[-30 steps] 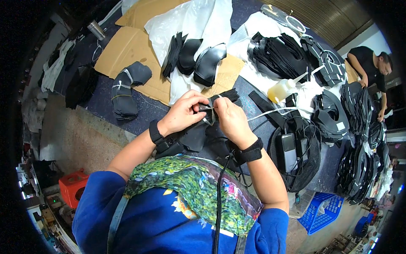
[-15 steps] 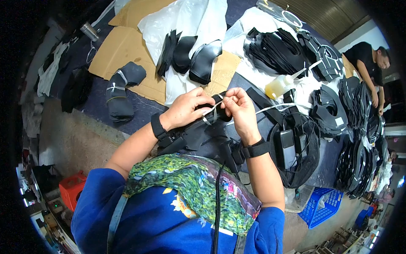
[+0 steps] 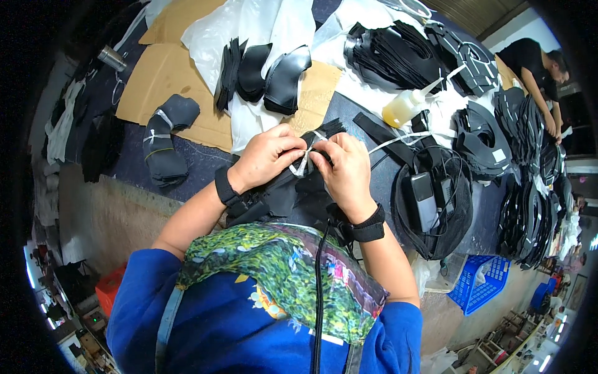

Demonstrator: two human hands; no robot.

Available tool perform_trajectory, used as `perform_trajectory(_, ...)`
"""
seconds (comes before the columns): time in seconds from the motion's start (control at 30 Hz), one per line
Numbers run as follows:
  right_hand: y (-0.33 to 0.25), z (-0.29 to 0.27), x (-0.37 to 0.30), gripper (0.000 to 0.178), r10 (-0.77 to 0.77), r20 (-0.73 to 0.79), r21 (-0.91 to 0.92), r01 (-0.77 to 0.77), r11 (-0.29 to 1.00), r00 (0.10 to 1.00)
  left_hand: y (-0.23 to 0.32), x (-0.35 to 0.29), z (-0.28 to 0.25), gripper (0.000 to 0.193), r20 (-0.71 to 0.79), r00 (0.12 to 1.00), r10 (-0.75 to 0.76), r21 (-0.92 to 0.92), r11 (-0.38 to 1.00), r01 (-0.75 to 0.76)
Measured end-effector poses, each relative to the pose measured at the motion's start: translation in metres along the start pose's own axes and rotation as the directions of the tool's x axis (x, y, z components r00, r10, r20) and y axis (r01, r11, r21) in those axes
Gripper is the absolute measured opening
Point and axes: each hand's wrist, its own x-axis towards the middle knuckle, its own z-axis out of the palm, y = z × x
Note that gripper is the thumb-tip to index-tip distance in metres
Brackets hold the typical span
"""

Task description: The recorder takes shoe components out of a plastic bag and organizes them into bundles on a workbench.

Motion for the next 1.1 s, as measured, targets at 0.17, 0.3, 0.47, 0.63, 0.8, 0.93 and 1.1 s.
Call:
perform_trajectory(0.17, -0.002, 0.0, -0.001, 0.01, 0.021, 0.06, -0.057, -0.017, 0.998, 0.998, 0.001, 0.001, 0.002, 0.012, 0.009, 1.0, 0.004, 0.037, 0.999, -0.004)
perform_trajectory(0.3, -0.003, 0.003, 0.001, 0.008, 0.005, 0.093, -0.032, -0.002, 0.999, 0.996, 0.002, 0.001, 0.002, 0.012, 0.004, 1.0, 0.017, 0.06, 0.998, -0.017)
perform_trajectory(0.47, 0.001, 0.003, 0.001, 0.008, 0.047, -0.019, -0.003, -0.047, 0.999, 0.999, 0.001, 0.0, 0.001, 0.011, -0.001, 0.999, 0.048, 0.065, 0.997, -0.048)
perform_trajectory(0.63, 0.027, -0.02, -0.011, 0.008, 0.432, -0.098, 0.219, -0.404, 0.888, 0.897, -0.008, -0.01, -0.001, 0.011, -0.079, 0.996, -0.049, -0.04, 0.998, 0.046)
perform_trajectory(0.8, 0.041, -0.018, -0.037, 0.005, 0.571, 0.196, 0.483, -0.585, 0.651, 0.797, -0.017, -0.017, -0.003, 0.058, -0.09, 0.986, -0.141, 0.098, 0.984, 0.15)
perform_trajectory(0.93, 0.046, -0.003, -0.058, 0.016, 0.557, 0.428, 0.517, -0.698, 0.495, 0.712, -0.021, -0.016, -0.012, 0.097, 0.087, 0.961, -0.262, 0.011, 0.965, 0.262)
perform_trajectory(1.1, 0.026, 0.0, -0.057, 0.033, 0.403, 0.644, 0.629, -0.75, 0.203, 0.65, -0.009, -0.013, -0.01, 0.081, -0.039, 0.996, -0.082, 0.06, 0.995, 0.084)
